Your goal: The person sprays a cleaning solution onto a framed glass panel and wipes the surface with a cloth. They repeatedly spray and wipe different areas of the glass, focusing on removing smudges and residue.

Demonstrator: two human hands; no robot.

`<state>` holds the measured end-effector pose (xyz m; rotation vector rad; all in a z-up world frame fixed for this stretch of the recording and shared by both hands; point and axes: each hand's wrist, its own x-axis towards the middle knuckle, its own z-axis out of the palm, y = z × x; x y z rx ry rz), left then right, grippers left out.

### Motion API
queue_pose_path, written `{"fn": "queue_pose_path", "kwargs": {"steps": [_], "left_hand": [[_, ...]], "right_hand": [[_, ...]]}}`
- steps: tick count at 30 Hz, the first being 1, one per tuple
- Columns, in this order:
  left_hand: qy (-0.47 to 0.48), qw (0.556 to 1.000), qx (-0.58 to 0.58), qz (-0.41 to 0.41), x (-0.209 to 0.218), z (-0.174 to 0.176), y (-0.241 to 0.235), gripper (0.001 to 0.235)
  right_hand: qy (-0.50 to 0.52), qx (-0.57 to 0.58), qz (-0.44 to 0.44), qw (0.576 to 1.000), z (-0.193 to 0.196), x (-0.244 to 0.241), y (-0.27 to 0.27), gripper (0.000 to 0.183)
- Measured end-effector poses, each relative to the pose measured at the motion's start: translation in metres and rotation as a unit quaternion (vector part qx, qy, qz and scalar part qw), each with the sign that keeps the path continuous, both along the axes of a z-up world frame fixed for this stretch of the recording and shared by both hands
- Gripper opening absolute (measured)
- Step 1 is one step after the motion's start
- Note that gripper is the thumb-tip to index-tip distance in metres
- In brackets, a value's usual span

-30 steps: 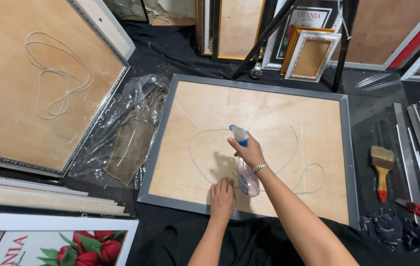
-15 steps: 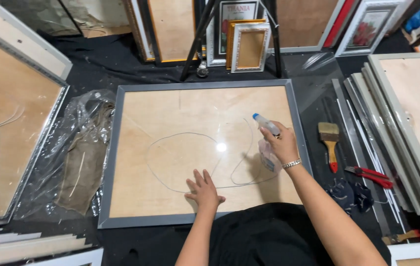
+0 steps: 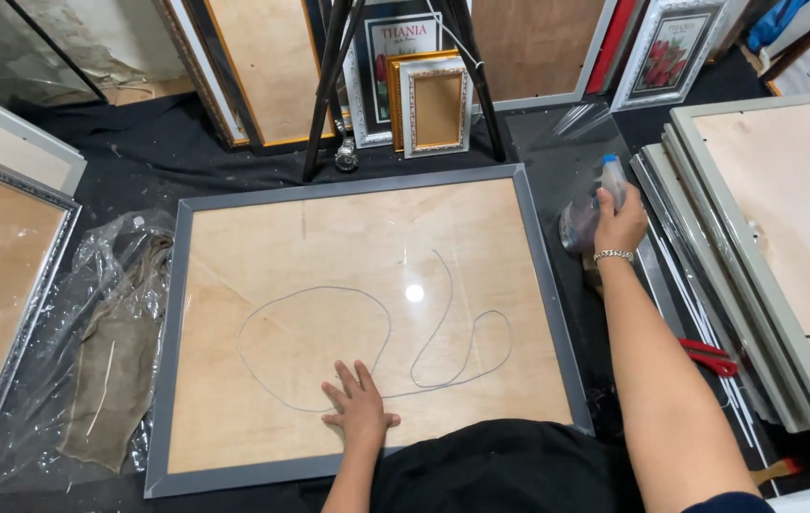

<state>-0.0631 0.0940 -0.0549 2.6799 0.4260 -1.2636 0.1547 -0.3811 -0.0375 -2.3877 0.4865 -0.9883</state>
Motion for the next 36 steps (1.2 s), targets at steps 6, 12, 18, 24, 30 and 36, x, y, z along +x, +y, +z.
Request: {"fn": "queue_pose_path", "kwargs": {"steps": [6, 12, 18, 24, 30, 36], "left_hand": [[0.010, 1.000, 0.006, 0.010, 0.005, -0.008, 0.002, 0.131], [-0.003, 1.000, 0.016, 0.006, 0.001, 0.004, 0.001, 0.129], [-0.093, 0.995, -0.020, 0.012, -0.005, -0.018, 0.009, 0.129], [-0.109, 0.993, -0.034, 0.020, -0.011, -0.017, 0.010, 0.128], [-0.146, 0.988, -0.040, 0.021, -0.010, -0.022, 0.009, 0.129], [-0.225, 0.956, -0.172, -0.078, -0.015, 0.063, -0.072, 0.090]], "right_hand": [[0.128, 0.059, 0.053, 0.989, 0.008, 0.011, -0.042, 0.046], [0.282, -0.025, 0.049, 0.958, 0.050, -0.095, -0.058, 0.017], [0.670, -0.038, -0.033, 0.741, -0.017, -0.233, -0.041, 0.060], [0.579, 0.066, -0.008, 0.813, -0.009, -0.266, -0.053, 0.031], [0.267, 0.292, -0.092, 0.914, 0.035, -0.282, -0.033, 0.036], [0.108, 0.528, 0.054, 0.841, 0.158, -0.263, 0.140, 0.019]]}}
